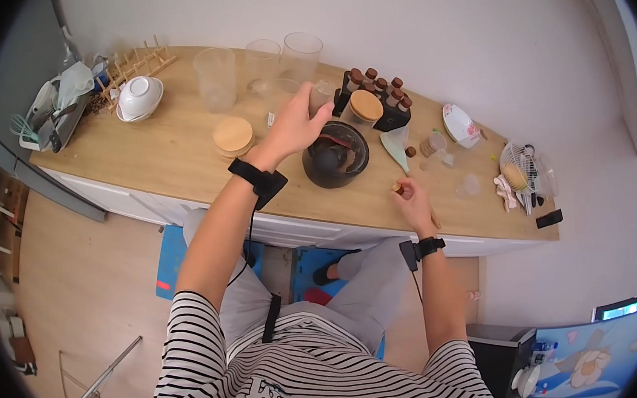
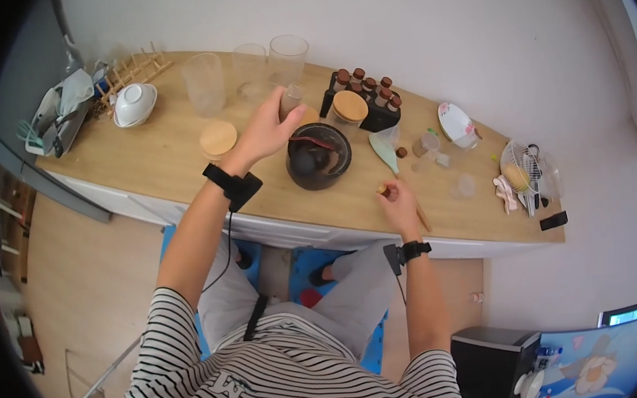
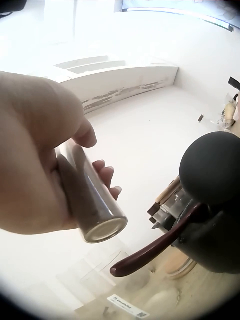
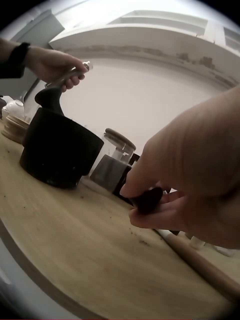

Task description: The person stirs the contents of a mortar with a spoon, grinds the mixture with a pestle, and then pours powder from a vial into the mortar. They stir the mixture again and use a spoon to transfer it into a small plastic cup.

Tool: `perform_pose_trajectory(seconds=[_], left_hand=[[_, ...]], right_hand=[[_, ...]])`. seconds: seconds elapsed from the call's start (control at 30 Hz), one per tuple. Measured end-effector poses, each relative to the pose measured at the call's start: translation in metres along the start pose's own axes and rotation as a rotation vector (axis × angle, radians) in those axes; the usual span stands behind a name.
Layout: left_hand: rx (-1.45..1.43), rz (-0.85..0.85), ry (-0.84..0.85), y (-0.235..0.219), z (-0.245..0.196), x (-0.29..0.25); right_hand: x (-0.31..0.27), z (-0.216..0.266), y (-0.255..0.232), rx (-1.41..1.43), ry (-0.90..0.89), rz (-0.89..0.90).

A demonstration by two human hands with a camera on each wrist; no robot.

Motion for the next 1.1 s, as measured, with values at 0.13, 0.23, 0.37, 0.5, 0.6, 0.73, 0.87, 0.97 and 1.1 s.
perform_pose_trajectory(seconds=[0.13,0.23,0.37,0.5,0.6,0.73,0.87,0.97,1.1], left_hand=[[0.020,0.021,-0.028,0.003,0.001,-0.004],[0.021,0.010,-0.010,0.003,-0.001,-0.007],[0.012,-0.007,0.051,0.001,-0.009,-0.010],[0.107,0.008,0.023,0.002,-0.009,-0.008],[0.138,-0.018,0.070,0.003,-0.015,-0.007],[0.078,-0.034,0.067,0.003,-0.014,-0.010],[0.079,-0.059,0.082,0.001,-0.015,-0.012],[0.045,-0.064,0.083,-0.005,-0.022,-0.016],[0.069,-0.084,0.100,-0.012,-0.023,-0.020]], right_hand=[[-0.017,0.019,0.013,-0.123,-0.091,-0.083],[-0.019,0.026,0.020,-0.234,-0.177,-0.132],[-0.025,0.021,0.021,-0.458,-0.350,-0.225],[-0.030,0.023,0.013,-0.611,-0.392,-0.272],[-0.028,0.051,0.019,-0.652,-0.445,-0.293],[-0.017,0.119,0.049,-0.491,-0.449,-0.127],[-0.023,0.204,0.096,-0.579,-0.641,0.002],[-0.015,0.218,0.117,-0.685,-0.705,0.055],[0.000,0.195,0.128,-0.591,-0.757,0.062]])
Point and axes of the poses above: each hand's wrist, its own x-axis towards the middle knuckle, its own y-axis out of the palm, z = x × y, the point moved 5 cm from there along x, towards the middle knuckle, and after that the axes turned 4 degrees about -z, right-handed, at the moved point
